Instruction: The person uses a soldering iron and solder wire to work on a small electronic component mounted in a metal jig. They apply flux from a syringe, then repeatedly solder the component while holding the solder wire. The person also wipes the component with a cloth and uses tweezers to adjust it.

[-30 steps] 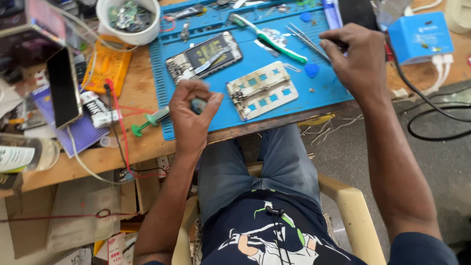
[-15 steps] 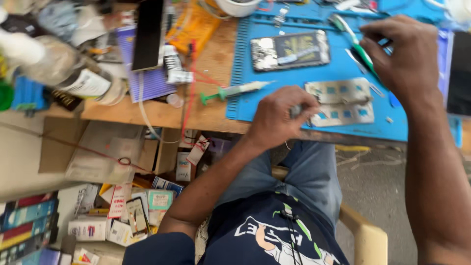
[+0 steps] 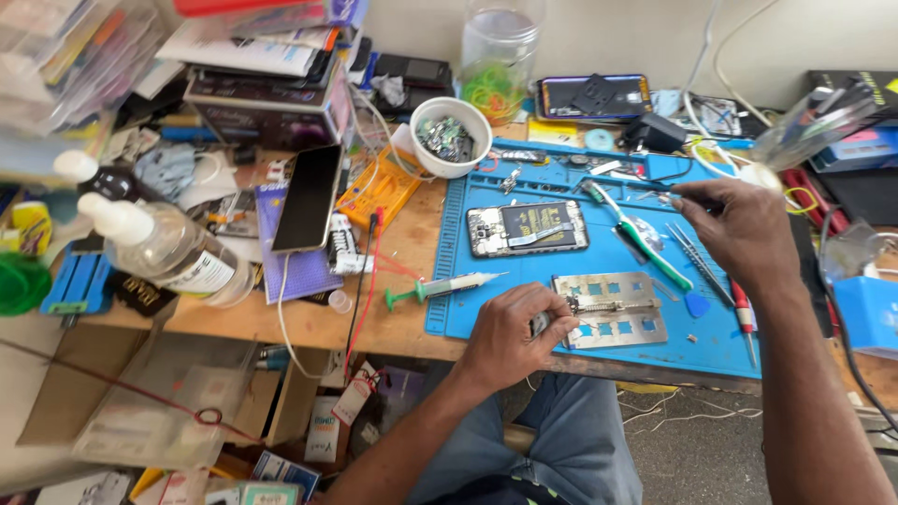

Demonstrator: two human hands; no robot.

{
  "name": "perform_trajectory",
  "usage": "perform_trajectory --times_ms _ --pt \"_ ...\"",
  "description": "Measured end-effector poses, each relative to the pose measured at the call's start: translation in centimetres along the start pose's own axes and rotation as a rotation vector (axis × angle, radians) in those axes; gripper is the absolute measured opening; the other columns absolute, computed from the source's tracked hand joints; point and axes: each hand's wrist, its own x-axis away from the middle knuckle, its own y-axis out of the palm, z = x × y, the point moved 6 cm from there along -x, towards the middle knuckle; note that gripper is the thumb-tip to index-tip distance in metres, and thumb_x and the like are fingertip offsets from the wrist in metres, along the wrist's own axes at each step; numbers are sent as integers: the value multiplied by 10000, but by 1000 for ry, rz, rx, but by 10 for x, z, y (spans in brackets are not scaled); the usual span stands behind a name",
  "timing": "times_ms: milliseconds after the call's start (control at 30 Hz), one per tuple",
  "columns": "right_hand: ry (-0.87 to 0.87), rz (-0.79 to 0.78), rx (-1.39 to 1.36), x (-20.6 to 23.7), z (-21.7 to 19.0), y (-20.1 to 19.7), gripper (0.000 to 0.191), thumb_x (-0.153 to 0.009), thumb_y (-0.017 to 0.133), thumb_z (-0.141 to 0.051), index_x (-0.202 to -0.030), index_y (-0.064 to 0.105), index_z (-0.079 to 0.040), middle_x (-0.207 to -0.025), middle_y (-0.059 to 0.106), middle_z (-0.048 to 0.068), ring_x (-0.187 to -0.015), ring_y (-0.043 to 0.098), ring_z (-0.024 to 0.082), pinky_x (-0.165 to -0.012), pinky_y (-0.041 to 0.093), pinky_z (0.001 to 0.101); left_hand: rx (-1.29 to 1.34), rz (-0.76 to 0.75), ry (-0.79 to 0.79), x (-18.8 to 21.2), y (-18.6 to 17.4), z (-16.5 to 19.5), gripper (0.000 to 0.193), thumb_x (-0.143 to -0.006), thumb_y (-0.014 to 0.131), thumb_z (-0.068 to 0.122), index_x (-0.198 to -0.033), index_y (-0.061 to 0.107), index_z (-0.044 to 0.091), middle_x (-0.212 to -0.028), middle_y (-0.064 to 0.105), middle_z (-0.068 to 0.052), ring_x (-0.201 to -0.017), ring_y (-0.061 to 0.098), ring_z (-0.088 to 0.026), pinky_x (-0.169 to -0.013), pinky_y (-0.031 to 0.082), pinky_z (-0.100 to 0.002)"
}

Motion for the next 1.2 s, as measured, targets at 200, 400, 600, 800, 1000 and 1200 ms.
perform_trajectory --times_ms 200,400,600,800,1000,1200 --pt "56 49 40 20 54 -13 225 -985 778 -214 -1175 787 -95 -1010 764 149 -860 742 228 -779 567 357 29 12 -51 3 1 -8 129 -906 765 139 -905 678 43 -843 686 -88 -790 692 -274 -694 526 -390" --pt "105 239 63 30 145 -74 231 -954 747 -129 -1171 781 -61 -1049 767 145 -913 761 231 -831 585 348 18 28 -135 -6 20 -11 122 -846 778 81 -853 669 25 -759 661 -93 -649 646 -240 -584 490 -365" --pt "293 132 105 26 172 -84 263 -902 759 -217 -1116 776 -65 -1009 773 143 -890 765 259 -799 587 378 -69 38 -183 -6 23 -7 142 -818 793 90 -809 668 22 -707 641 -78 -604 644 -217 -552 481 -349" --pt "214 71 318 30 143 -54 347 -850 784 -301 -1105 761 -66 -1059 743 181 -1010 685 377 -883 536 487 -145 4 -273 4 28 -31 134 -790 808 125 -770 697 54 -658 664 -53 -574 671 -156 -529 503 -313" --pt "192 72 319 -1 158 -43 239 -923 730 -254 -1102 778 -101 -1064 740 166 -1037 680 375 -910 532 501 -141 -28 -357 11 29 -47 129 -791 820 141 -757 723 63 -638 685 -42 -576 694 -141 -537 524 -303" --pt "192 -125 363 -48 153 -20 277 -820 813 -308 -1023 806 -120 -1109 698 149 -1041 666 361 -896 529 488 -119 2 -290 12 26 -45 133 -803 814 151 -776 720 60 -678 700 -40 -636 713 -132 -571 539 -297"
